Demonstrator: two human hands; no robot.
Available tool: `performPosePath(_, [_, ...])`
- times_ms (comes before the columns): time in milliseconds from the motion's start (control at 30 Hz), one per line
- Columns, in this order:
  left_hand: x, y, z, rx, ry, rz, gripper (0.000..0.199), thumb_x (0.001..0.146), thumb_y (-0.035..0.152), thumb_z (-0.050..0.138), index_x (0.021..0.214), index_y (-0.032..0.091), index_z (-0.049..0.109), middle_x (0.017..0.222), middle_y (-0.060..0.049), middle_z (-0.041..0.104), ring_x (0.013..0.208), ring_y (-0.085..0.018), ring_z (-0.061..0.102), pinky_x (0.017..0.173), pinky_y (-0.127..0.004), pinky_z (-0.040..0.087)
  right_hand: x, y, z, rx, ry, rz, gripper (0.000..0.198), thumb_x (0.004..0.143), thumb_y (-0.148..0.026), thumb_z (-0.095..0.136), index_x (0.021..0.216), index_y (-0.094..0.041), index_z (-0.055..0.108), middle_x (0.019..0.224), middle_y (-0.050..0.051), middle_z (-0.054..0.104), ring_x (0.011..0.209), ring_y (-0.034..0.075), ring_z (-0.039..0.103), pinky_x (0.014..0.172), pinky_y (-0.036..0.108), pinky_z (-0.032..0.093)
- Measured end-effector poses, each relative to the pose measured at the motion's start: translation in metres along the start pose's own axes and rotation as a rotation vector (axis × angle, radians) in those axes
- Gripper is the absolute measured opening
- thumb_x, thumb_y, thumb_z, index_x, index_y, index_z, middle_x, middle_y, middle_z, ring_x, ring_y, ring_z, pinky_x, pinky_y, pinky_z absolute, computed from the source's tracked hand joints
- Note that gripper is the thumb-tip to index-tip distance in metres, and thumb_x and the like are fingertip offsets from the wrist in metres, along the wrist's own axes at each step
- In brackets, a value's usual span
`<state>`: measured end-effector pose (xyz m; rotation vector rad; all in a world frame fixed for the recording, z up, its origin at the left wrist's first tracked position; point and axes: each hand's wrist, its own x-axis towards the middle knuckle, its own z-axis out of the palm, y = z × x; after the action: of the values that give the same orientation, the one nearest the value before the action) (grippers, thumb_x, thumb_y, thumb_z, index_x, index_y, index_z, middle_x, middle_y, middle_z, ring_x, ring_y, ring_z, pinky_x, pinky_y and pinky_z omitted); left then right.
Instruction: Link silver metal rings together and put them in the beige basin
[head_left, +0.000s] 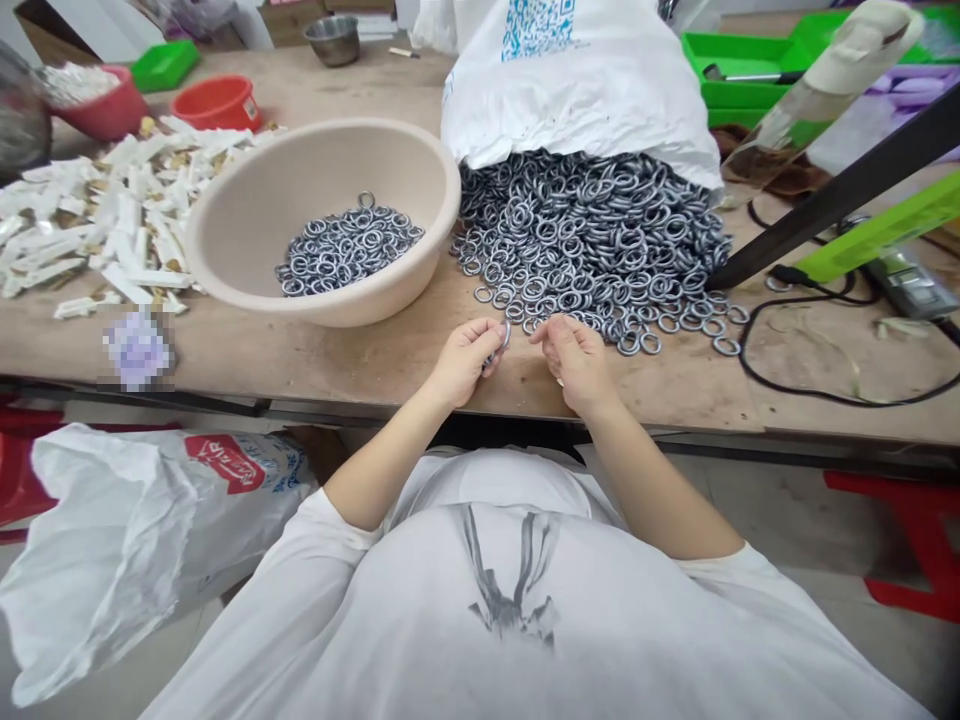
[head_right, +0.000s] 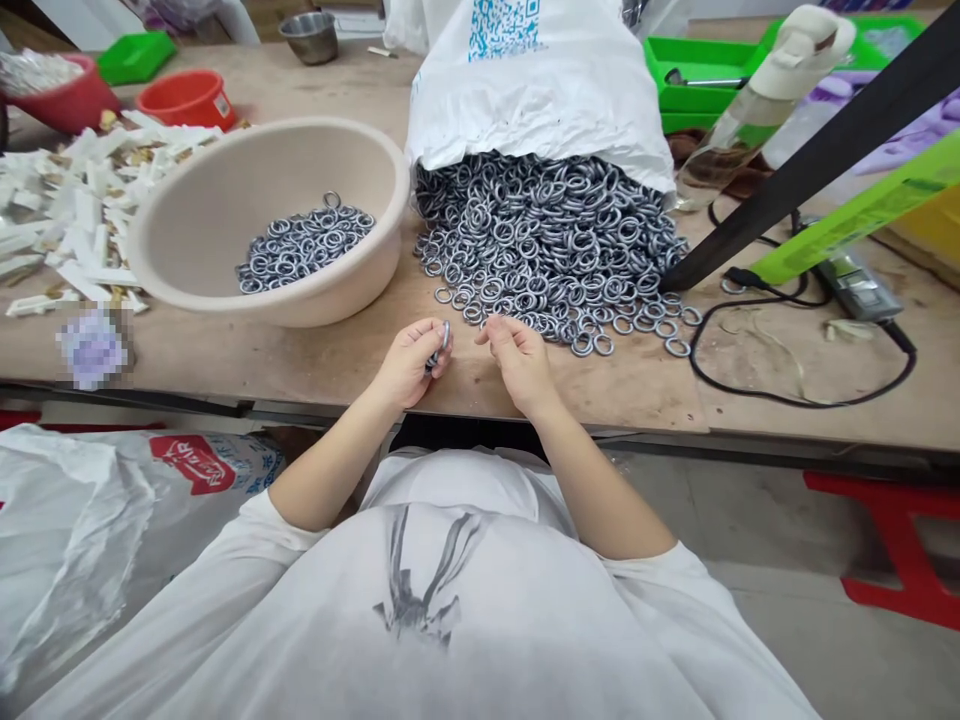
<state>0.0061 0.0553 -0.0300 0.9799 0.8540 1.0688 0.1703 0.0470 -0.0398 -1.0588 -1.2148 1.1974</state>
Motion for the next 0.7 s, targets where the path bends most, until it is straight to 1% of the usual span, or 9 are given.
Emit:
performPosePath(133, [0.001, -0.004, -0.002, 0.035, -0.030, 0.036, 0.036, 0.075, 0.046, 0.073, 0.066, 0.017, 0.052, 0.053, 0.007, 0.046, 0.042, -0.003, 0.035, 0.041, -0.018, 0.024, -0.003, -0.006, 0.001, -0.045, -0.023, -0.061, 0.047, 0.082, -0.068, 0.067, 0.085, -0.022, 0.063, 0.060, -0.005, 0.042, 0.052, 0.009, 0.035, 0.049, 0.025, 0.028])
performPosePath(233, [-0.003, -0.007, -0.002, 0.055, -0.062, 0.049, 0.042, 0.074, 0.052, 0.075, 0.067, 0.017, 0.053, 0.054, 0.006, 0.047, 0.044, -0.004, 0.036, 0.042, -0.018, 0.026, -0.008, -0.011, 0.006, -0.072, -0.066, -0.118, 0.044, 0.079, -0.061, 0.075, 0.100, -0.023, 0.064, 0.077, -0.002, 0.058, 0.064, 0.012, 0.049, 0.059, 0.026, 0.040])
performPosePath(300, [-0.006, -0.009, -0.002, 0.070, -0.080, 0.041, 0.045, 0.073, 0.055, 0.076, 0.066, 0.017, 0.052, 0.053, 0.006, 0.046, 0.044, -0.004, 0.035, 0.043, -0.018, 0.026, -0.010, -0.014, 0.010, -0.073, -0.124, -0.126, 0.043, 0.078, -0.056, 0.078, 0.101, -0.023, 0.066, 0.087, 0.000, 0.064, 0.073, 0.013, 0.056, 0.067, 0.028, 0.046])
performPosePath(333, [-0.008, -0.010, -0.002, 0.077, -0.086, 0.041, 0.047, 0.073, 0.056, 0.076, 0.065, 0.017, 0.051, 0.052, 0.006, 0.045, 0.044, -0.004, 0.034, 0.043, -0.019, 0.026, -0.010, -0.015, 0.012, -0.064, -0.159, -0.116, 0.040, 0.078, -0.055, 0.078, 0.099, -0.022, 0.067, 0.088, 0.001, 0.065, 0.075, 0.014, 0.058, 0.070, 0.029, 0.047])
performPosePath(433, [-0.012, -0.011, -0.002, 0.110, -0.109, 0.054, 0.049, 0.075, 0.057, 0.074, 0.062, 0.017, 0.049, 0.050, 0.006, 0.043, 0.043, -0.004, 0.033, 0.043, -0.019, 0.025, -0.009, -0.019, 0.014, -0.047, -0.210, -0.095, 0.038, 0.079, -0.056, 0.076, 0.089, -0.021, 0.067, 0.079, -0.001, 0.064, 0.071, 0.013, 0.058, 0.069, 0.029, 0.047])
performPosePath(500, [-0.015, -0.011, -0.004, 0.142, -0.138, 0.058, 0.047, 0.077, 0.056, 0.074, 0.063, 0.017, 0.051, 0.051, 0.006, 0.044, 0.044, -0.004, 0.033, 0.044, -0.019, 0.025, -0.009, -0.020, 0.013, -0.085, -0.185, -0.111, 0.041, 0.082, -0.060, 0.072, 0.080, -0.020, 0.064, 0.073, -0.001, 0.061, 0.068, 0.013, 0.054, 0.066, 0.028, 0.044])
performPosePath(600, [-0.017, -0.011, -0.005, 0.153, -0.169, 0.044, 0.045, 0.078, 0.056, 0.073, 0.066, 0.016, 0.053, 0.052, 0.006, 0.044, 0.045, -0.004, 0.034, 0.044, -0.019, 0.025, -0.011, -0.022, 0.009, -0.216, -0.136, -0.166, 0.047, 0.086, -0.065, 0.063, 0.073, -0.020, 0.059, 0.066, -0.002, 0.053, 0.064, 0.012, 0.047, 0.062, 0.028, 0.038])
performPosePath(700, [-0.018, -0.012, -0.006, 0.106, -0.156, 0.031, 0.045, 0.076, 0.056, 0.074, 0.067, 0.017, 0.053, 0.052, 0.006, 0.044, 0.044, -0.004, 0.034, 0.043, -0.019, 0.025, -0.018, -0.022, 0.004, -0.385, -0.169, -0.274, 0.048, 0.090, -0.065, 0.057, 0.073, -0.020, 0.057, 0.063, -0.003, 0.047, 0.060, 0.012, 0.041, 0.058, 0.028, 0.032])
